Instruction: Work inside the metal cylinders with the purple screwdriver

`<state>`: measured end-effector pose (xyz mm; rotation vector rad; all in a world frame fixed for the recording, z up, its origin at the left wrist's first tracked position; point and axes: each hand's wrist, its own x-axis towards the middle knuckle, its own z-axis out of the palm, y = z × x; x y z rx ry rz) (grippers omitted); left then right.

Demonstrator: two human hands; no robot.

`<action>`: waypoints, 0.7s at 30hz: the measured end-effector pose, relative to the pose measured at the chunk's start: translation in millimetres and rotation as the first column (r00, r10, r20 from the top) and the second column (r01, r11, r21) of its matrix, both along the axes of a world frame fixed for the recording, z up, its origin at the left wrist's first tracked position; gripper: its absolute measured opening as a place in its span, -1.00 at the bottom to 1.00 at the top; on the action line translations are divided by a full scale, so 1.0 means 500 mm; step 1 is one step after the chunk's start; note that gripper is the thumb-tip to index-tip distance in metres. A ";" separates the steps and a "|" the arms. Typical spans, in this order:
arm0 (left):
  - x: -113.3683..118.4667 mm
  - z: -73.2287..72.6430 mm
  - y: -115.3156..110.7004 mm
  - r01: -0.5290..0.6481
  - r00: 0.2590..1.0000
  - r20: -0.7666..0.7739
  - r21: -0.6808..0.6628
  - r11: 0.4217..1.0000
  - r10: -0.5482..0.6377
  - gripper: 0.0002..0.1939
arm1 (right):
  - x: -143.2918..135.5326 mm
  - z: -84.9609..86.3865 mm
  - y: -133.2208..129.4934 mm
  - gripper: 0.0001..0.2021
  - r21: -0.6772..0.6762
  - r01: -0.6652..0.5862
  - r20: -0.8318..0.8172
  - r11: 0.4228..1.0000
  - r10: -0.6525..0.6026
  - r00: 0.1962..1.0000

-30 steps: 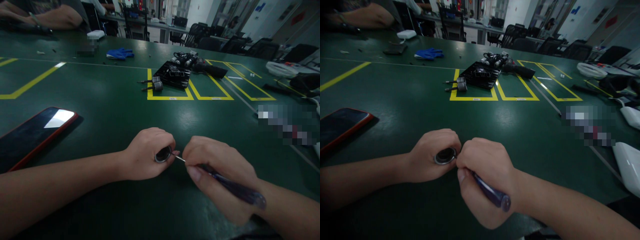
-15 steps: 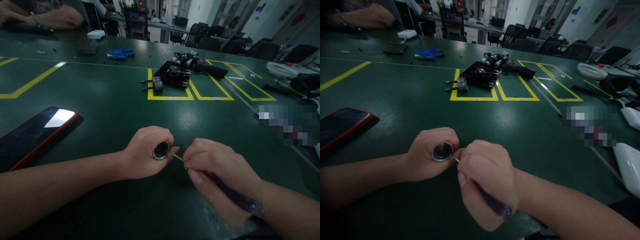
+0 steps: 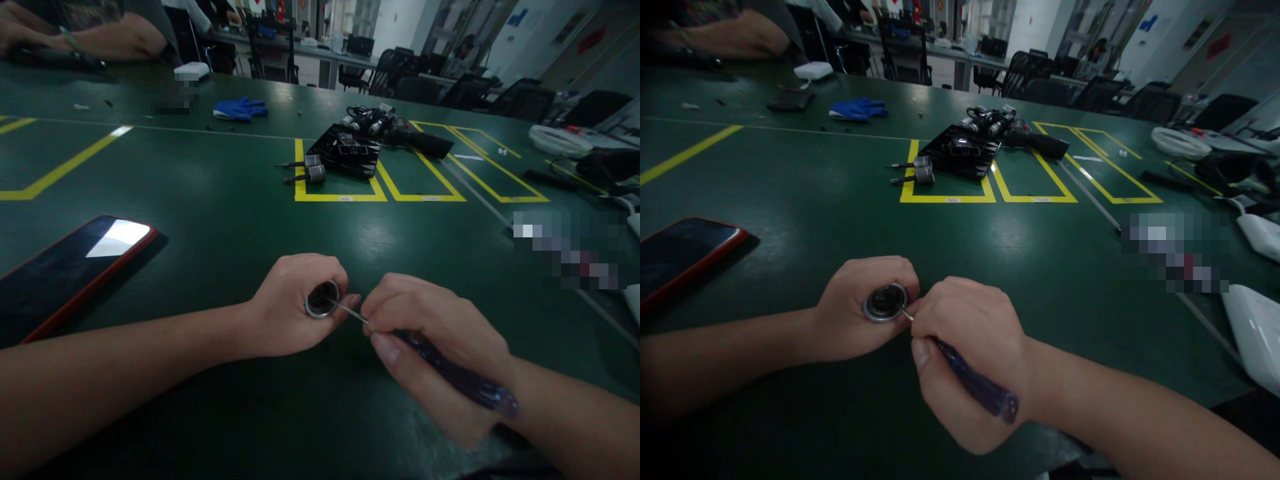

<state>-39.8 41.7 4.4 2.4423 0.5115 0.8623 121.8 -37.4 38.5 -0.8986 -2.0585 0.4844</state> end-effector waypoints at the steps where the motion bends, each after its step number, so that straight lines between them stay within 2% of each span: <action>1: -0.001 0.001 0.000 -0.001 1.000 0.000 -0.004 1.000 0.001 -0.84 | -0.001 0.002 -0.001 -0.83 -0.012 0.025 -0.033 1.000 -0.025 0.999; 3: -0.002 0.003 0.000 -0.001 1.000 0.002 -0.006 1.000 0.001 -0.85 | -0.003 0.008 -0.002 -0.84 -0.052 0.102 -0.067 0.993 -0.106 0.992; 6: -0.004 0.005 -0.001 -0.010 1.000 0.000 0.003 1.000 0.010 -0.86 | -0.005 0.020 -0.006 -0.86 -0.099 0.180 -0.007 0.979 -0.182 0.983; 10: -0.007 0.003 -0.001 -0.018 1.000 0.005 0.015 1.000 0.018 -0.86 | -0.011 0.035 -0.015 -0.86 -0.089 0.188 0.066 0.978 -0.183 0.981; 15: -0.009 0.002 -0.002 -0.010 0.999 0.036 0.044 0.999 0.008 -0.85 | -0.019 0.048 -0.028 -0.85 -0.075 0.229 0.025 0.971 -0.227 0.974; 21: -0.006 0.003 -0.007 -0.018 0.998 0.053 0.045 0.999 0.016 -0.86 | -0.019 0.039 -0.024 -0.89 -0.117 0.222 -0.013 0.968 -0.225 0.974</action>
